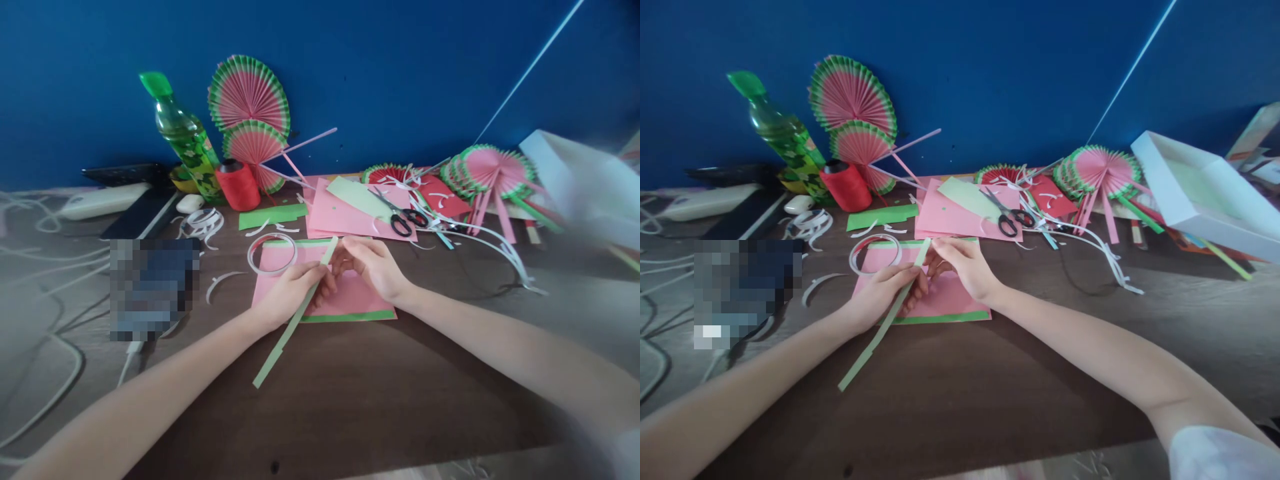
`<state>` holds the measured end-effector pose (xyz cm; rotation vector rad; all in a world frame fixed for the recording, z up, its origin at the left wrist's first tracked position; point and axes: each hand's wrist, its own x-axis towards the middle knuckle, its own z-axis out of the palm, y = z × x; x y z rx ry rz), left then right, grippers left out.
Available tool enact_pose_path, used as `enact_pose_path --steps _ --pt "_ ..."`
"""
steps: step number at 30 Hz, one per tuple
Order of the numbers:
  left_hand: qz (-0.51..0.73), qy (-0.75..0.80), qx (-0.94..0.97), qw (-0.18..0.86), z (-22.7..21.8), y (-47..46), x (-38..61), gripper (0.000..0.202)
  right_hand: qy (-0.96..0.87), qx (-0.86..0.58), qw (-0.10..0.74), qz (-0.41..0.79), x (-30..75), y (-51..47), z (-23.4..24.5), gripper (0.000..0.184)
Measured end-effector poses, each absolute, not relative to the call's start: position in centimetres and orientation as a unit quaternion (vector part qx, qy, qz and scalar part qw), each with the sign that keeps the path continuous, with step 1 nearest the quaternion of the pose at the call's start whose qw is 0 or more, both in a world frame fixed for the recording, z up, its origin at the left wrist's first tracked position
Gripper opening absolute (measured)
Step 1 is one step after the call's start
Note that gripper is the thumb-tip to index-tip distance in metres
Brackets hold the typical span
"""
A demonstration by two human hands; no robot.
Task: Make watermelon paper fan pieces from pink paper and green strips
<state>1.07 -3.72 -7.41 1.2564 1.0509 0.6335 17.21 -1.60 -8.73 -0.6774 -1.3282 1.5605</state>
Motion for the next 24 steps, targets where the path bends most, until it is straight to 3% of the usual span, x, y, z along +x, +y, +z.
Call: enact_pose_path --steps 2,9,17,24 --pt "0.280 0.462 0.543 0.643 -7.4 -3.6 1.1 0.030 -0.540 -0.273 0.474 0.640 17.2 -1.6 -8.7 0.037" --pt "0.255 0.427 0.577 0.648 -7.6 -3.2 0.8 0.025 -0.591 -0.353 0.481 0.543 17.2 -1.7 -8.4 0.025" --pt "0.272 0.329 0.483 0.764 -8.1 -2.3 -0.2 0.037 -0.619 -0.320 0.500 0.514 17.3 -1.5 -8.5 0.020" --pt "0.320 0.334 0.397 0.793 -7.9 -2.2 -0.1 0.012 -0.601 -0.294 0.492 0.557 17.5 -0.9 -9.1 0.022"
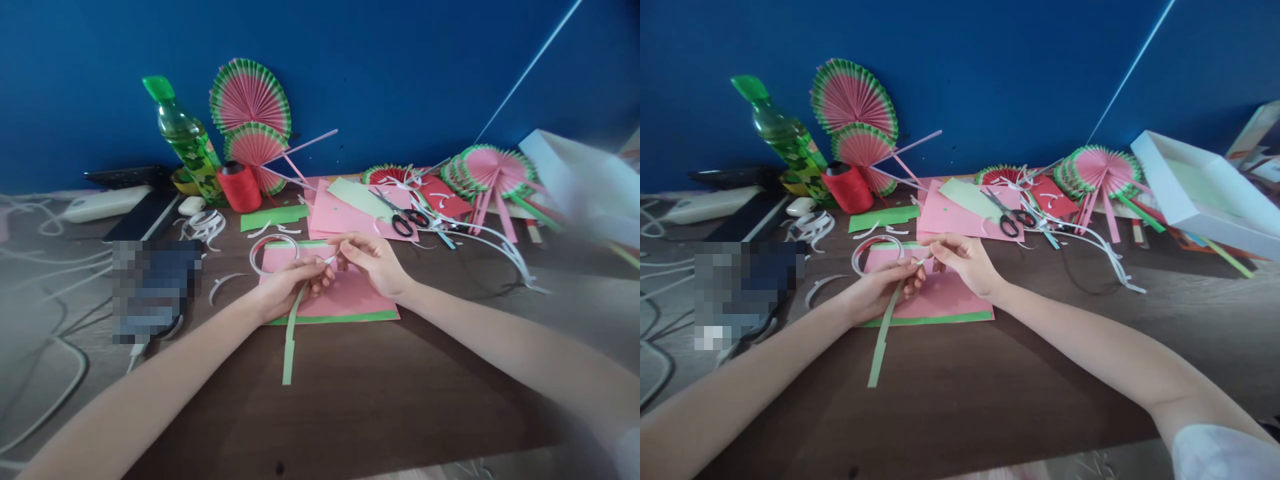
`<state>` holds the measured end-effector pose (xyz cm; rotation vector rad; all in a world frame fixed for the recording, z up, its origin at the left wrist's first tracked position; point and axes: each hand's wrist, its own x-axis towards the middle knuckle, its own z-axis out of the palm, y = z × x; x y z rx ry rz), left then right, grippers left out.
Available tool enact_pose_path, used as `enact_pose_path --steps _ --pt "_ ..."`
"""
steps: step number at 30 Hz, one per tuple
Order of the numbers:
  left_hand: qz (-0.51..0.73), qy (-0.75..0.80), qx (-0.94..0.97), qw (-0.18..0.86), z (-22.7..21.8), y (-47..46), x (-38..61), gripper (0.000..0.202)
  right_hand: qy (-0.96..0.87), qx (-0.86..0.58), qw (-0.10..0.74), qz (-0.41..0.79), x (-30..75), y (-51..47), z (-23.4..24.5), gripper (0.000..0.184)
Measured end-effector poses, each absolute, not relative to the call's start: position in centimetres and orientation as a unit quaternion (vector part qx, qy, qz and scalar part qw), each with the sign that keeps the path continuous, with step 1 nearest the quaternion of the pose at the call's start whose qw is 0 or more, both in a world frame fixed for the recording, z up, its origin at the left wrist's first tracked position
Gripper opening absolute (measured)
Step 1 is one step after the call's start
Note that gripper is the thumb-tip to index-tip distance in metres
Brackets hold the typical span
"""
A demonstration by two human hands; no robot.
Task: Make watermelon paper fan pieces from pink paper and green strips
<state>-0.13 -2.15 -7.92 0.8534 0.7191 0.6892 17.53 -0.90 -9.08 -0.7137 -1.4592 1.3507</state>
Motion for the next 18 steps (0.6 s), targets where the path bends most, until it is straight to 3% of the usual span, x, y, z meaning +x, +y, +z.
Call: enact_pose_path --steps 6,18 --pt "0.356 0.366 0.400 0.761 -8.2 -2.6 0.2 0.012 -0.548 -0.273 0.517 0.598 17.7 -0.6 -9.4 0.032" --pt "0.343 0.371 0.472 0.723 -8.3 -3.2 0.6 0.012 -0.625 -0.381 0.492 0.471 17.0 -1.4 -8.8 0.027"
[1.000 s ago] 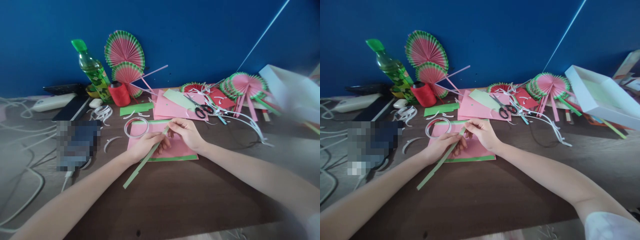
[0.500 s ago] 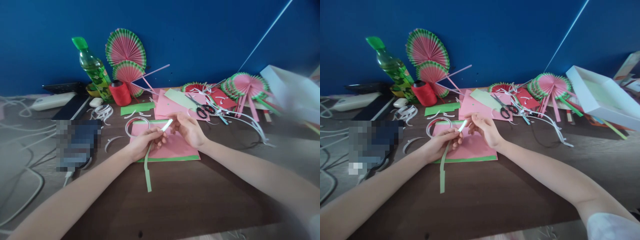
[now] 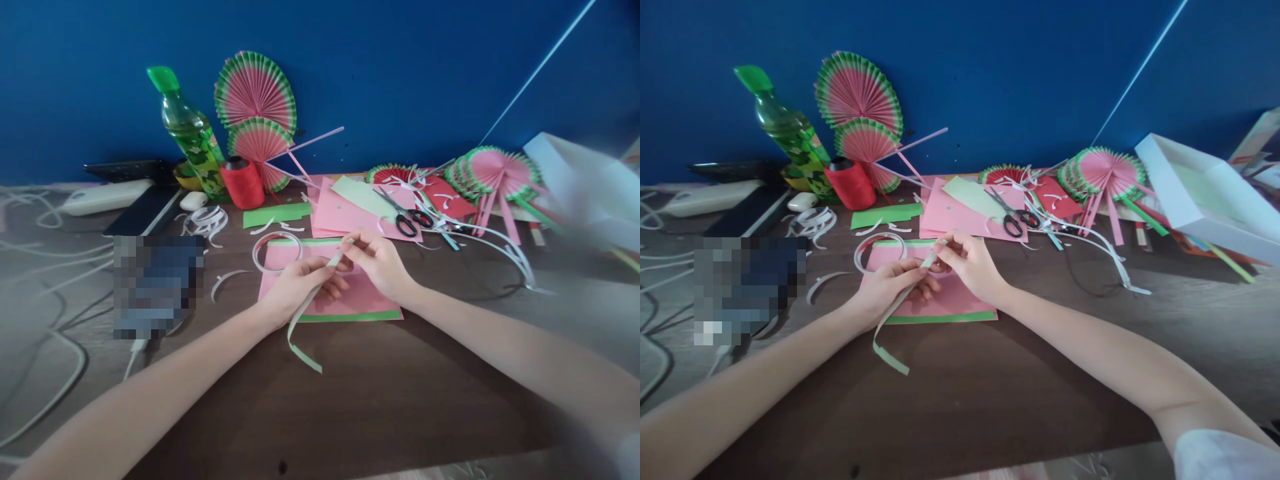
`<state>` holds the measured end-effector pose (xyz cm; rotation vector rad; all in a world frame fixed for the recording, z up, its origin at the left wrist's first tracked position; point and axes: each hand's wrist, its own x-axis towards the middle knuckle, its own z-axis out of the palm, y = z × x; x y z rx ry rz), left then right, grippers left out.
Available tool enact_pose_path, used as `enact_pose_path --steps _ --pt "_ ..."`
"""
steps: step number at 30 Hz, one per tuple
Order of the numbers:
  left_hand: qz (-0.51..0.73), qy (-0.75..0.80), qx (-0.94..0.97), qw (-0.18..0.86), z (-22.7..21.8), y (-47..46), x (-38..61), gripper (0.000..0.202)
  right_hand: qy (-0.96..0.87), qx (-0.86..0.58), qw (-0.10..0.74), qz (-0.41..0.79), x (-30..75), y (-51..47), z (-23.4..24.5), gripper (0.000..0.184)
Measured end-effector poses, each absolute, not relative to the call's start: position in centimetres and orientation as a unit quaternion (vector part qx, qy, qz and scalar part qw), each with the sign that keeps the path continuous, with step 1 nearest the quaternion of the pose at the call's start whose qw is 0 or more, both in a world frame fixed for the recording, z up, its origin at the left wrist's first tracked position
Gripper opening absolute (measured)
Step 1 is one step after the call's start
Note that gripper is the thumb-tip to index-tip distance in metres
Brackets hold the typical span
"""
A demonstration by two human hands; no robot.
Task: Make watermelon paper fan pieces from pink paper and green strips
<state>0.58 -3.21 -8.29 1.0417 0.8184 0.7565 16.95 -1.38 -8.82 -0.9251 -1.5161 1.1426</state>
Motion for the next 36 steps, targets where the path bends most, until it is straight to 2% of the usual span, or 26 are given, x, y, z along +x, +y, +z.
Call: enact_pose_path --steps 2,5,8,12,22,36 --pt "0.347 0.384 0.461 0.720 -8.2 -3.2 0.6 0.014 -0.621 -0.391 0.526 0.430 17.1 -1.3 -8.9 0.023" --pt "0.357 0.402 0.444 0.717 -8.1 -3.3 0.8 0.019 -0.647 -0.407 0.572 0.297 17.3 -1.4 -9.0 0.014" --pt "0.368 0.406 0.442 0.710 -8.1 -3.4 1.0 0.022 -0.733 -0.385 0.524 0.200 17.3 -1.9 -8.9 0.006" --pt "0.375 0.417 0.467 0.684 -8.5 -3.5 1.2 0.023 -0.779 -0.362 0.475 0.190 17.1 -2.2 -9.1 0.009" --pt "0.352 0.441 0.539 0.626 -8.9 -4.0 1.1 0.023 -0.788 -0.365 0.456 0.193 17.3 -1.9 -9.1 0.009" --pt "0.349 0.431 0.560 0.616 -9.1 -4.2 1.1 0.024 -0.836 -0.317 0.435 0.112 17.8 -1.7 -9.1 0.011"
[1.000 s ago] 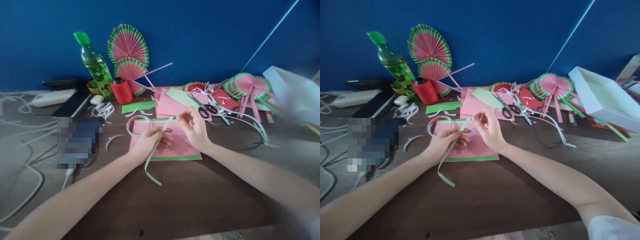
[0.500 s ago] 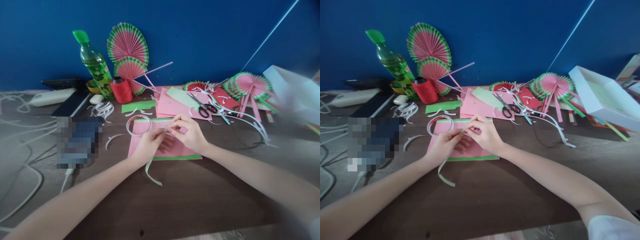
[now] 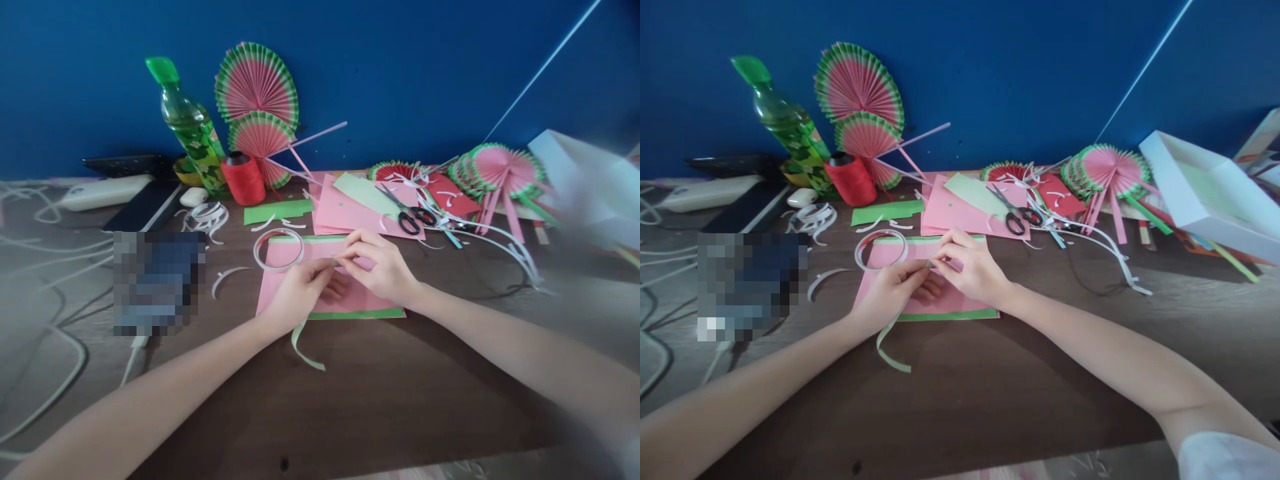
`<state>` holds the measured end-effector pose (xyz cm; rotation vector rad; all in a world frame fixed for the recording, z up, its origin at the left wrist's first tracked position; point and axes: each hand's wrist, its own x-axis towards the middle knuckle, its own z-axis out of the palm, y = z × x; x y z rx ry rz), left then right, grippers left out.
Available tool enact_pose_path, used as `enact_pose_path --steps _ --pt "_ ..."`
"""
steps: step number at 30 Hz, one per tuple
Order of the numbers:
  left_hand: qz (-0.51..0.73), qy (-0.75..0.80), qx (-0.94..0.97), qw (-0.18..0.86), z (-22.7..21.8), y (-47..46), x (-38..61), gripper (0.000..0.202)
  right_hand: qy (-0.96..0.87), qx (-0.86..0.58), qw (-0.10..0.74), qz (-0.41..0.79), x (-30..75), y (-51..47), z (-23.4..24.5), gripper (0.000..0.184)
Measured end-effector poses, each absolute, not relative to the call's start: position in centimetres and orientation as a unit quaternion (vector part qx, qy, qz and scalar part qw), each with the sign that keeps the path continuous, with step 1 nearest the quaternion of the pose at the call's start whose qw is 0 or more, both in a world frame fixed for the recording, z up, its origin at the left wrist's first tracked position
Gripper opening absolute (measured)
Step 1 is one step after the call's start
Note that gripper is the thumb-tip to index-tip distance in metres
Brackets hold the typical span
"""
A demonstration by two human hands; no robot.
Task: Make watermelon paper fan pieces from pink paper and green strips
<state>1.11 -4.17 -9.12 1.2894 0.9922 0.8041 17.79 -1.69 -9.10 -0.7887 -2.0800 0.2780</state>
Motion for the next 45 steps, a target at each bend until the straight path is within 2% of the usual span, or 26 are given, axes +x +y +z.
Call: enact_pose_path --steps 19,33,38,45 --pt "0.346 0.426 0.577 0.605 -9.4 -4.1 1.0 0.024 -0.852 -0.283 0.433 0.081 17.8 -1.5 -9.2 0.008" --pt "0.355 0.426 0.548 0.626 -9.4 -4.1 1.1 0.023 -0.829 -0.316 0.443 0.133 17.8 -1.5 -9.1 0.009" --pt "0.351 0.424 0.536 0.640 -9.1 -3.9 1.1 0.025 -0.768 -0.376 0.483 0.189 17.9 -1.0 -9.1 0.008" --pt "0.364 0.421 0.504 0.661 -9.0 -3.7 1.0 0.020 -0.583 -0.489 0.609 0.225 20.0 2.1 -8.7 0.011"
